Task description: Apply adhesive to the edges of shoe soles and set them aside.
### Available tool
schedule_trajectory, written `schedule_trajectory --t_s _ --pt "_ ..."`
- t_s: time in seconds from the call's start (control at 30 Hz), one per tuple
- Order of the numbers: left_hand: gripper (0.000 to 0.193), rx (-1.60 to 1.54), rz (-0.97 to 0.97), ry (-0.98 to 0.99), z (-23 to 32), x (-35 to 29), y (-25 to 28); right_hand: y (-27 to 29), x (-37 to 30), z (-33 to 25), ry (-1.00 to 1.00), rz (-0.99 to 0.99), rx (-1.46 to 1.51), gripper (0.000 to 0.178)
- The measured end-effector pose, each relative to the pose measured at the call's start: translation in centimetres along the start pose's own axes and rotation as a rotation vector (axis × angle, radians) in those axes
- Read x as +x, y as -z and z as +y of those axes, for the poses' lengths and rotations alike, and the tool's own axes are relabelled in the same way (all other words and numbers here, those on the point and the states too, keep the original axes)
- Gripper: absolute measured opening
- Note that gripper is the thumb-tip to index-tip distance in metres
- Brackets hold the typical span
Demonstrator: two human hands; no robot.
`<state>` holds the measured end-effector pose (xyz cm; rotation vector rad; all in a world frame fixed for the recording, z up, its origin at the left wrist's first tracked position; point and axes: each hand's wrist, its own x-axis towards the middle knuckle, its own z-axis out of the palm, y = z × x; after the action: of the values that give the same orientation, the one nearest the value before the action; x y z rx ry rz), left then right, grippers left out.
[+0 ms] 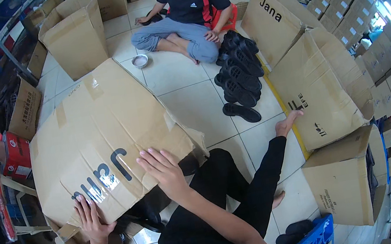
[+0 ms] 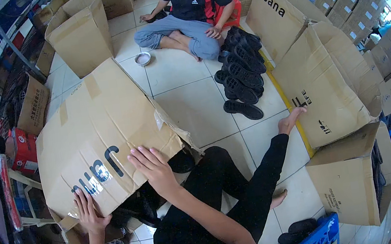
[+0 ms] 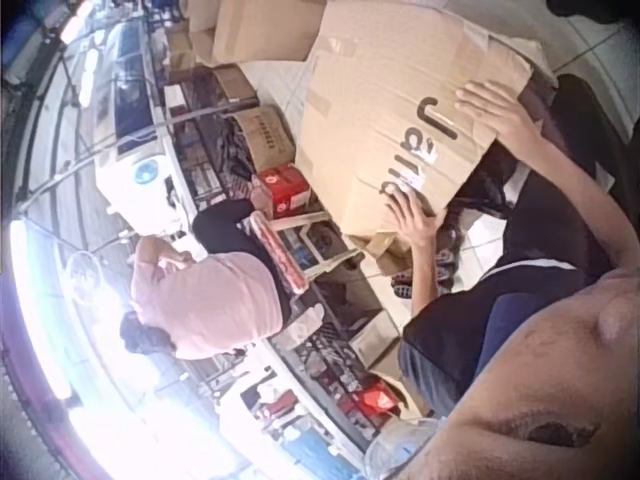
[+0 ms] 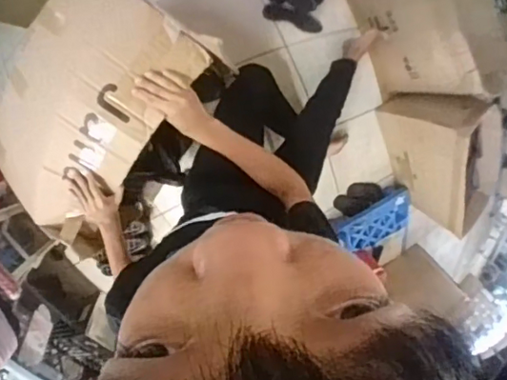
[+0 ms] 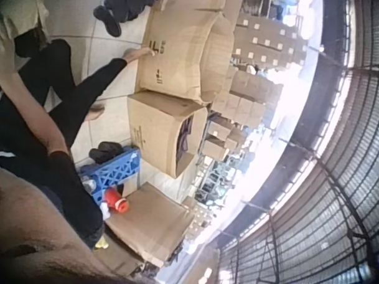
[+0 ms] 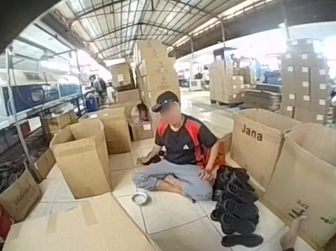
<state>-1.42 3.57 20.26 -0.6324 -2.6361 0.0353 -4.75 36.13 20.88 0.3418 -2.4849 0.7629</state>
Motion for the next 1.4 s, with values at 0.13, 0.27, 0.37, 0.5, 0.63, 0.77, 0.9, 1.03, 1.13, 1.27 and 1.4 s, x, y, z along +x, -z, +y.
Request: schedule_trajectory --t_s 0.13,0.27,0.37,0.5,0.63,0.77,0.9,1.03,1.13,1.27,1.4 --pt "0.089 0.016 0.043 -0.034 -1.7 0.6 -0.7 -0.6 0.8 -0.6 0.017 -0.009 -0.031 0.048" --pt "0.088 0.034 0.058 -0.046 -2.7 1.1 -1.3 -1.3 1.7 -0.5 0.027 -0.016 0.003 0.049" --pt "0.087 0.049 0.078 -0.041 -2.9 1.7 -1.8 -1.6 2.5 -0.1 0.02 -0.023 0.029 0.049" --pt "0.088 0.041 0.101 -0.037 -3.1 2.6 -2.3 -1.8 3.4 0.3 0.037 -0.023 0.062 0.051" --pt "0.085 0.054 0.121 -0.032 -3.3 3.5 -2.6 -2.2 4.2 0.6 0.043 -0.04 0.069 0.055" --pt "0.086 0.034 0.122 -0.008 -3.7 4.4 -3.0 -3.0 5.2 1.2 0.059 -0.008 0.098 0.058" --pt "0.088 0.017 0.129 0.034 -3.5 5.2 -3.5 -3.7 6.3 2.3 0.076 -0.001 0.151 0.063" --pt "0.096 0.0 0.113 0.052 -2.3 6.0 -3.7 -3.8 7.0 3.5 0.075 -0.014 0.138 0.062" --pt "0.099 0.022 0.065 0.067 -1.4 6.4 -3.4 -3.6 7.4 4.2 0.062 -0.01 0.121 0.06" --pt "0.1 -0.005 0.057 0.074 -0.2 5.8 -2.7 -3.2 6.4 4.7 0.061 -0.064 0.131 0.064" --pt "0.097 -0.046 0.027 0.08 1.1 4.2 -2.3 -2.8 4.1 4.8 0.076 -0.029 0.122 0.065"
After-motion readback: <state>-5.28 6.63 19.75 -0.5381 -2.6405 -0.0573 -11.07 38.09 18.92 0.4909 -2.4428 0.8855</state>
